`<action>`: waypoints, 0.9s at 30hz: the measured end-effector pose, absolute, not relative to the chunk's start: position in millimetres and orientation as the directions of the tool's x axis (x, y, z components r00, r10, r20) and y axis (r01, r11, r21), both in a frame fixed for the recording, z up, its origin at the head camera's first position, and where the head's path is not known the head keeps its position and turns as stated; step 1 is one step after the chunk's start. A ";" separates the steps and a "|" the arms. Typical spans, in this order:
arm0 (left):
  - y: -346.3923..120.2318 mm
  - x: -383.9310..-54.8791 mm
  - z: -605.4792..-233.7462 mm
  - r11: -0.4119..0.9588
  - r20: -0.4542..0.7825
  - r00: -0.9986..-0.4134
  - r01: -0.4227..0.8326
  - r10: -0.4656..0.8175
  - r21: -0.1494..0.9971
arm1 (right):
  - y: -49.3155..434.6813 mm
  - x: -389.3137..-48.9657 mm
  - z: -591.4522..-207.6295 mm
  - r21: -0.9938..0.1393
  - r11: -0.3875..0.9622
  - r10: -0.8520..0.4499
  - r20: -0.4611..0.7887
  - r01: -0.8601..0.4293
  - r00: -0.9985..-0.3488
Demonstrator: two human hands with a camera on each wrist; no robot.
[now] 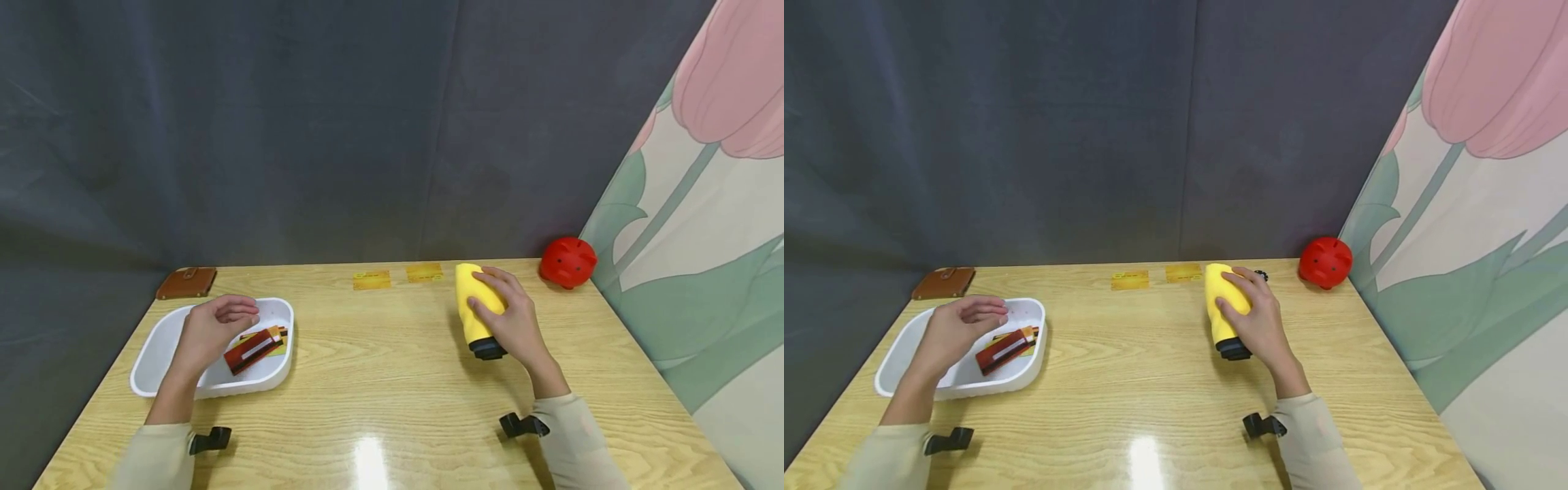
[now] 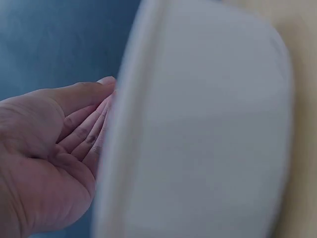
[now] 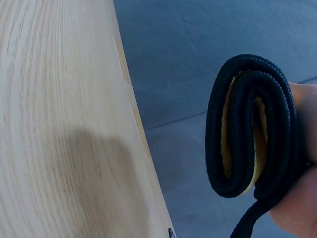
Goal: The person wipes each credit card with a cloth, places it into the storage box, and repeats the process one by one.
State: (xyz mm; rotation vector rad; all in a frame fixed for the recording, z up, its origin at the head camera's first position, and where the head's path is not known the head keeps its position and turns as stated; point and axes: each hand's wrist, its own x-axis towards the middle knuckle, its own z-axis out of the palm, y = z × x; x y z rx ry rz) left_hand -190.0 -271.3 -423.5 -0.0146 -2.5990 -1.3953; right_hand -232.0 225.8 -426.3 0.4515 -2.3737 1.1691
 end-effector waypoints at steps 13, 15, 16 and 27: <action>-162.0 -239.9 -399.9 0.409 0.177 -0.975 0.218 0.135 0.886 | 234.7 -230.9 -423.3 -0.672 0.585 -0.058 0.524 -0.454 -0.850; -148.3 -248.6 -400.5 0.390 0.178 -0.971 0.228 0.160 0.892 | 236.3 -230.8 -422.4 -0.674 0.586 -0.052 0.523 -0.450 -0.851; -142.5 -252.6 -401.2 0.383 0.180 -0.969 0.233 0.168 0.894 | 237.1 -230.7 -421.9 -0.675 0.586 -0.050 0.522 -0.448 -0.851; -105.3 -291.7 -419.6 0.316 0.171 -0.974 0.210 0.148 0.925 | 248.4 -229.9 -415.7 -0.669 0.593 -0.035 0.534 -0.448 -0.845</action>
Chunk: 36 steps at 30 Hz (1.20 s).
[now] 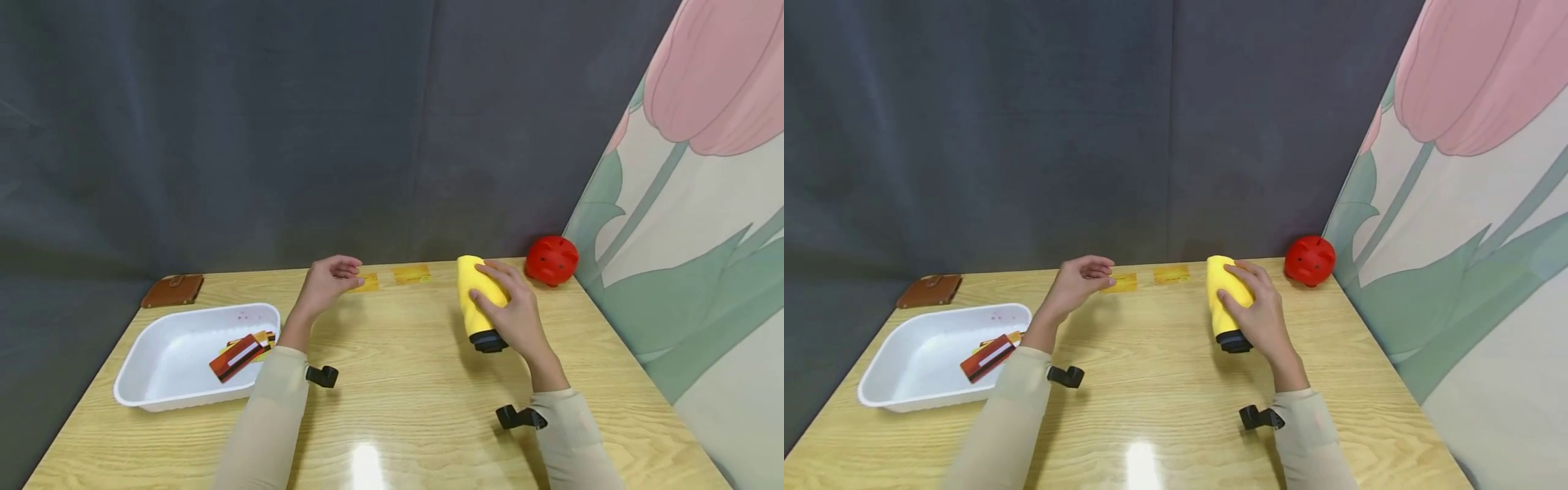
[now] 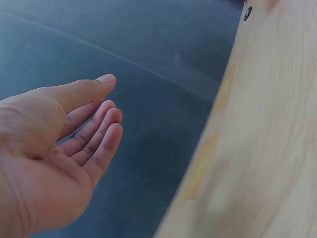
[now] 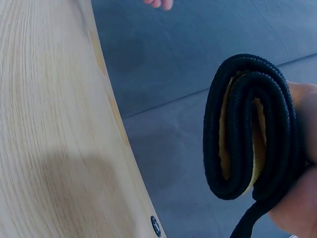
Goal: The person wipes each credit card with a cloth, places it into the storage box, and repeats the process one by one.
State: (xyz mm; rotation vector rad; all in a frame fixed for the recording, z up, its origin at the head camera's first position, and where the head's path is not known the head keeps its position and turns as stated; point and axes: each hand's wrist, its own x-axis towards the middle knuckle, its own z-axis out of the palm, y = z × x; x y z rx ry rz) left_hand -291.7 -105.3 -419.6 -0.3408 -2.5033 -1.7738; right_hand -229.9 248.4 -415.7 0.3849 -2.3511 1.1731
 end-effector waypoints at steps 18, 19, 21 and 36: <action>-114.8 -318.9 -504.0 0.332 0.210 -0.977 0.191 -0.024 0.924 | 256.5 -223.1 -414.4 -0.701 0.590 -0.001 0.496 -0.401 -0.868; -117.3 -319.6 -505.0 0.349 0.213 -0.977 0.193 -0.020 0.917 | 256.7 -222.9 -414.9 -0.702 0.591 0.001 0.493 -0.397 -0.870; -122.5 -320.9 -506.1 0.369 0.214 -0.977 0.196 -0.010 0.909 | 256.8 -222.4 -416.1 -0.707 0.588 0.002 0.486 -0.392 -0.874; -141.5 -341.4 -504.9 0.489 0.094 -0.988 0.141 0.119 0.861 | 260.7 -223.3 -419.7 -0.705 0.603 -0.008 0.462 -0.373 -0.887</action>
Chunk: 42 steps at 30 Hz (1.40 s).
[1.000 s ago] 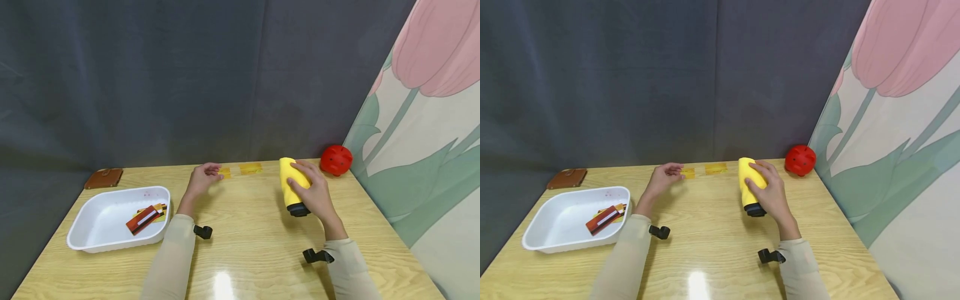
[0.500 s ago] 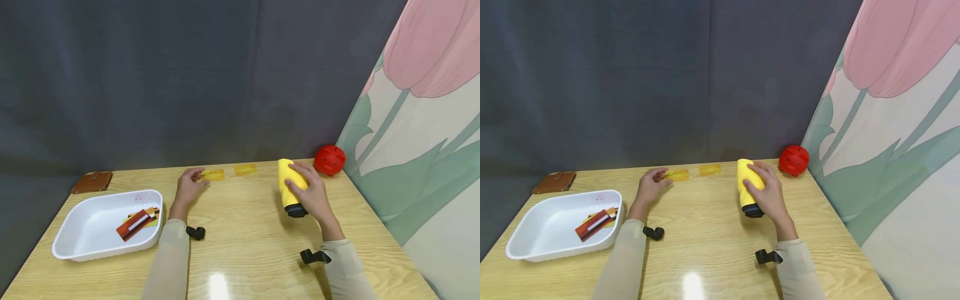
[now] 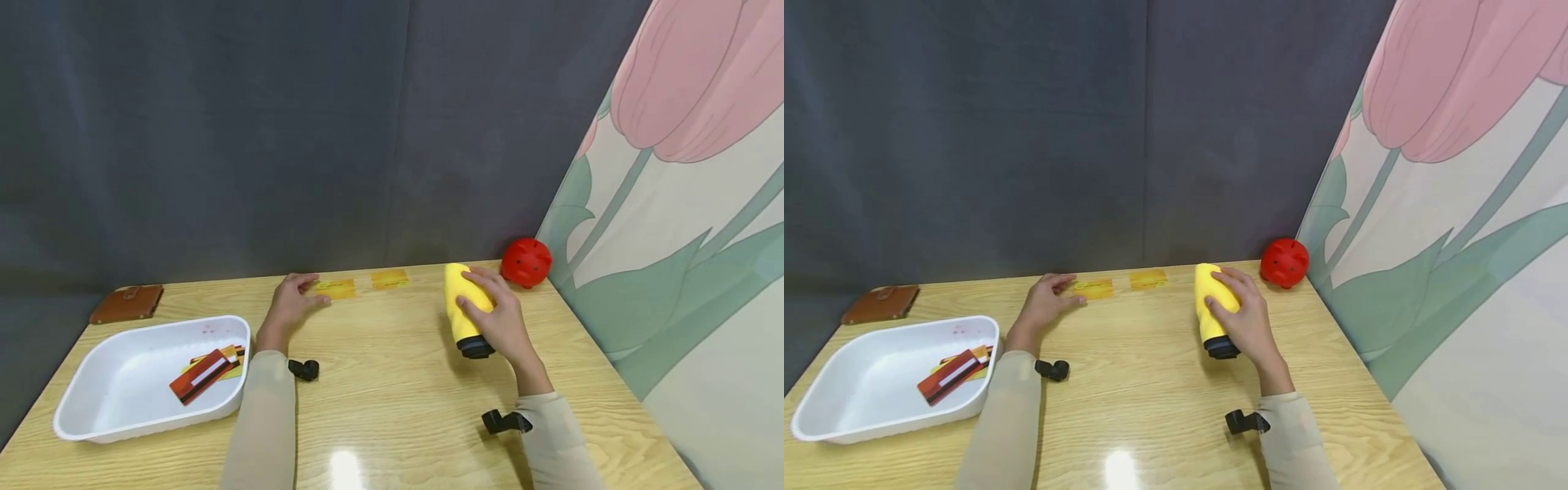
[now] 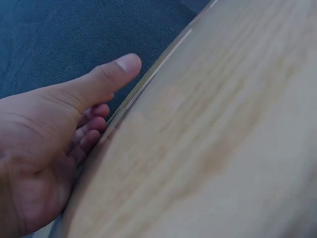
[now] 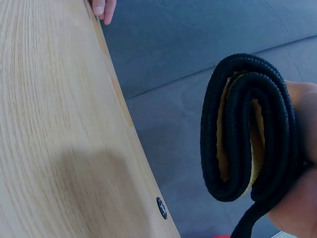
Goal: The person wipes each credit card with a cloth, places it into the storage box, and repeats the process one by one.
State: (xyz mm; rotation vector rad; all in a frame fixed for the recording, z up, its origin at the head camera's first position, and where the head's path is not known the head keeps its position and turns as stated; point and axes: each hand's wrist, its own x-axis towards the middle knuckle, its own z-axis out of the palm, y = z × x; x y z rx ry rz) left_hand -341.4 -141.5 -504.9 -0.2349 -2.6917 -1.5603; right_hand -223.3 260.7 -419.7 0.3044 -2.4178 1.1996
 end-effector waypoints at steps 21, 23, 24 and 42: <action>-151.4 -329.8 -490.2 0.638 0.001 -0.996 0.057 0.088 0.768 | 247.3 -228.6 -422.2 -0.712 0.587 -0.035 0.453 -0.385 -0.891; -151.2 -326.6 -489.2 0.641 -0.005 -0.997 0.047 0.079 0.766 | 247.0 -228.6 -422.2 -0.712 0.590 -0.036 0.449 -0.382 -0.893; -150.7 -325.1 -488.9 0.640 -0.005 -0.997 0.043 0.073 0.767 | 247.0 -228.6 -422.1 -0.712 0.591 -0.036 0.447 -0.380 -0.894; -102.4 -301.4 -479.6 0.442 0.067 -0.997 0.073 0.030 0.894 | 255.9 -228.9 -423.0 -0.698 0.615 -0.030 0.444 -0.367 -0.895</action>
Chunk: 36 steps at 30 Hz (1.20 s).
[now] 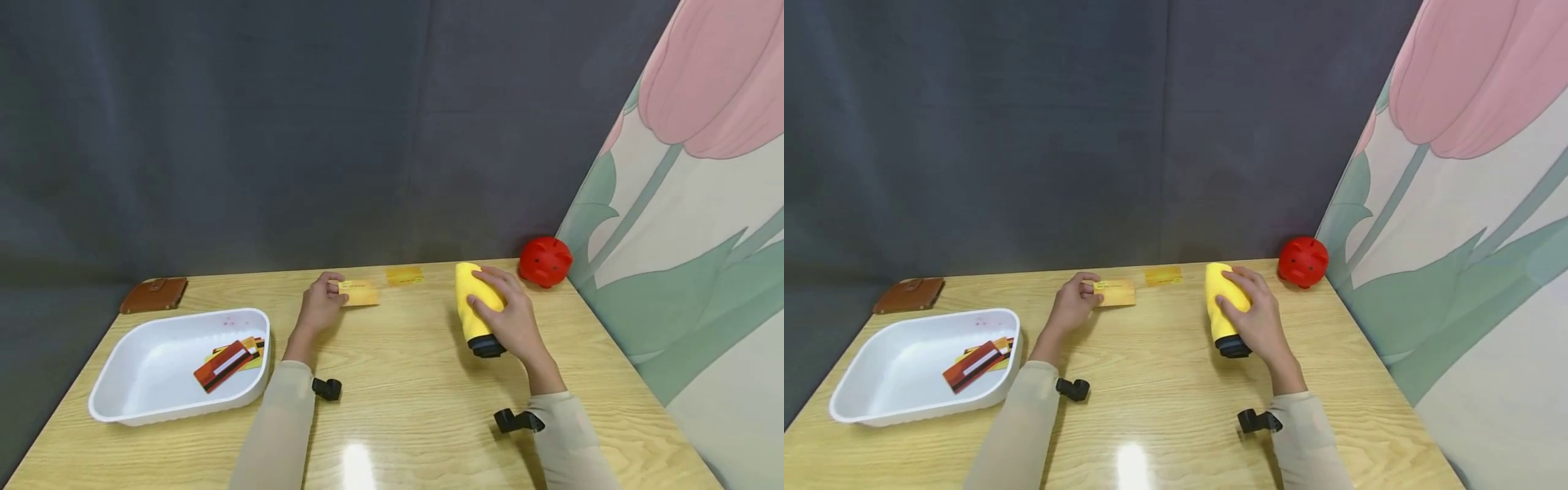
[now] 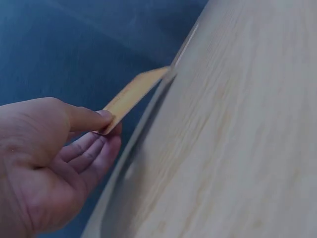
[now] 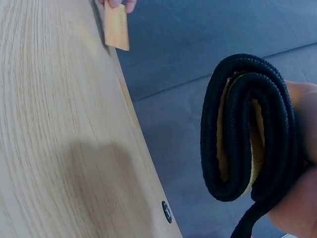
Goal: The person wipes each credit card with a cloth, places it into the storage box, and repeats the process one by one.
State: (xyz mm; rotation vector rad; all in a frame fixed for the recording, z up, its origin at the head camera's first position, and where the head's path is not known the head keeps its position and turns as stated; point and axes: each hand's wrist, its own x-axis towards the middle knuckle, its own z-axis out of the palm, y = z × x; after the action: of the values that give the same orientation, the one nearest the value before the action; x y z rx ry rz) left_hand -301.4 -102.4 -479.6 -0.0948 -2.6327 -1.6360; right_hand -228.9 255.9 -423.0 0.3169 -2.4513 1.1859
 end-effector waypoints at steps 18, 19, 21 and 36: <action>-68.2 -243.9 -438.0 0.195 0.204 -0.978 0.206 0.029 0.959 | 243.7 -224.3 -417.4 -0.682 0.578 -0.059 0.514 -0.449 -0.855; -68.3 -240.5 -438.7 0.183 0.207 -0.978 0.208 0.025 0.961 | 241.8 -223.7 -417.1 -0.682 0.575 -0.063 0.514 -0.452 -0.855; -68.3 -234.2 -440.1 0.163 0.209 -0.978 0.208 0.015 0.964 | 238.2 -222.2 -417.0 -0.684 0.569 -0.071 0.513 -0.457 -0.856; -56.4 -217.9 -453.1 0.111 0.286 -0.958 0.287 0.025 0.952 | 198.5 -214.9 -427.1 -0.635 0.563 -0.189 0.524 -0.529 -0.830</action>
State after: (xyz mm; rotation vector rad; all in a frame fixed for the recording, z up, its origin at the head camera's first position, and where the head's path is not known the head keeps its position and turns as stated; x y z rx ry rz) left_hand -217.9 -56.4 -453.1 -0.3121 -2.1840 -1.9470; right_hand -214.9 198.5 -427.1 0.5821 -2.4006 1.1678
